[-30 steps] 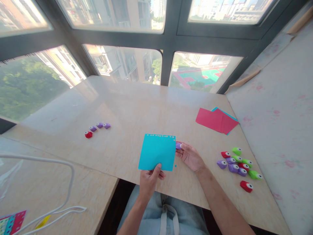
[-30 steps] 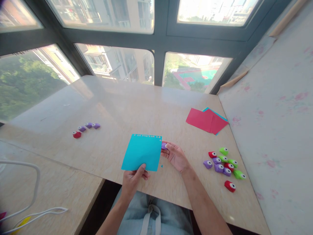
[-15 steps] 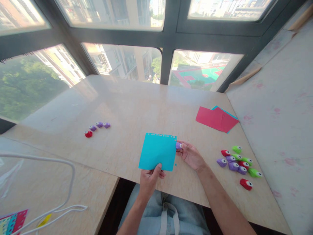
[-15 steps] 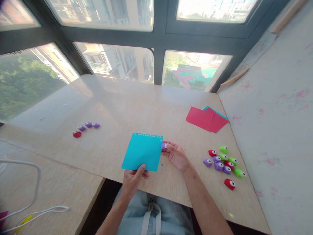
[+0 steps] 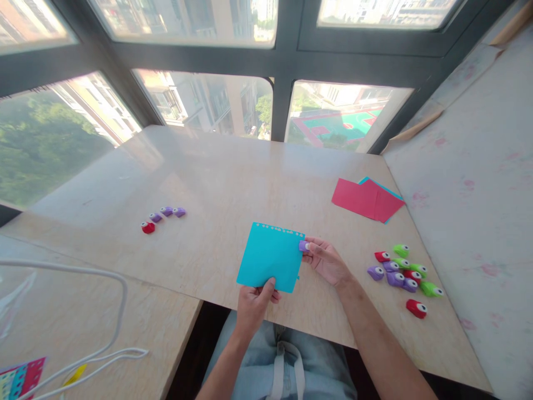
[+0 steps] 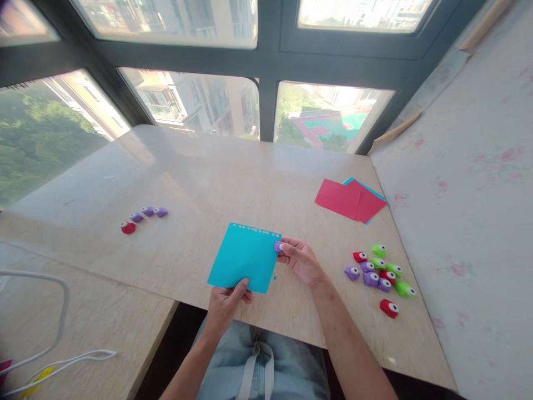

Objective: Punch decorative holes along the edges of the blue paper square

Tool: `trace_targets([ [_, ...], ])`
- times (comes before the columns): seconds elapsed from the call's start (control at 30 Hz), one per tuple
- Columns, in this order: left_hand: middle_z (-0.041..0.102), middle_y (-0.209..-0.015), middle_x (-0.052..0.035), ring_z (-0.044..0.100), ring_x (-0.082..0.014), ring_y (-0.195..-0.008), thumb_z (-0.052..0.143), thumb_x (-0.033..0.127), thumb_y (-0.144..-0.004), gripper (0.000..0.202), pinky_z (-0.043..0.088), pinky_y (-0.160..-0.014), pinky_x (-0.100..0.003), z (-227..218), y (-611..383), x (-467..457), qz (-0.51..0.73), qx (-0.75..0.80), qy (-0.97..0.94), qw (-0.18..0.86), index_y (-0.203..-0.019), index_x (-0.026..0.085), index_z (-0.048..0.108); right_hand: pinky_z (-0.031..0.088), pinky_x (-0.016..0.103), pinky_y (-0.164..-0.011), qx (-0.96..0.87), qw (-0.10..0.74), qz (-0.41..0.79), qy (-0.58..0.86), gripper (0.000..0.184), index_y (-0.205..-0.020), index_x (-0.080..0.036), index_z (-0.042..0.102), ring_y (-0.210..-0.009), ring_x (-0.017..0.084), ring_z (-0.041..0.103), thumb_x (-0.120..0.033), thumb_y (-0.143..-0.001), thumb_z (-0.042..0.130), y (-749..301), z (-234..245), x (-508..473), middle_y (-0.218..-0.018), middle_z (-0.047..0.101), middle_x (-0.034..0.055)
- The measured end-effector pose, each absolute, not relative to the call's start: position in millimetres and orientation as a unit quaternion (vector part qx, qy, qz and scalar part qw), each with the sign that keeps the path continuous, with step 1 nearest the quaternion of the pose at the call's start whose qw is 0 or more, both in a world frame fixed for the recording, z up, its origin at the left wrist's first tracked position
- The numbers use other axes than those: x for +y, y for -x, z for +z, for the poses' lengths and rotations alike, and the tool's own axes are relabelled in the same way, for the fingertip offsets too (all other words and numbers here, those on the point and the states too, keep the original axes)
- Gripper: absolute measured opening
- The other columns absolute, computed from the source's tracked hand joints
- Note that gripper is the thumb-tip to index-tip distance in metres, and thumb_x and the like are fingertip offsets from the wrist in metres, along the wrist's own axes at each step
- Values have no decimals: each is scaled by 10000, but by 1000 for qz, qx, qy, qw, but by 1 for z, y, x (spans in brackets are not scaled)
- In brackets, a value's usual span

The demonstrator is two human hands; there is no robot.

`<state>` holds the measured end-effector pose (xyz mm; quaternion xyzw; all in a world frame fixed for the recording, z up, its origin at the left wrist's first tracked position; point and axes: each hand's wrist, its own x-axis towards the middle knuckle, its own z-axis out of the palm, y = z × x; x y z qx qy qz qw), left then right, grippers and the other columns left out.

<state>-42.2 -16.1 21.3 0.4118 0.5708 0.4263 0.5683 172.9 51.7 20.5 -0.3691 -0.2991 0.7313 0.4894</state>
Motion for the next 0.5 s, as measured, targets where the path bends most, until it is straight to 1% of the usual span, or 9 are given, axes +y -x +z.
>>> trace_targets([
  [0.13,699,-560,-67,668,-187,-509,664,459,-806,373,557,-554,-267,17,41,-17,430,572,-407,568,-585,158,670,581,275,-753,-317,478,727,377,372,-1057,-182,761,-808,171,710,-379,-747,824,-171,23,51,-952,767,78],
  [0.3,697,-563,-60,663,-182,-509,673,442,-802,348,555,-551,-266,19,40,-18,427,568,-403,577,-600,159,670,579,271,-736,-308,489,719,386,328,-1016,-186,769,-786,166,704,-363,-746,825,-170,23,51,-938,766,74],
  [0.5,702,-578,-56,672,-181,-534,678,417,-806,321,561,-576,-264,19,40,-19,425,572,-404,573,-616,159,675,559,231,-719,-310,492,722,374,293,-1004,-181,768,-770,139,684,-370,-782,798,-169,23,50,-916,756,60],
])
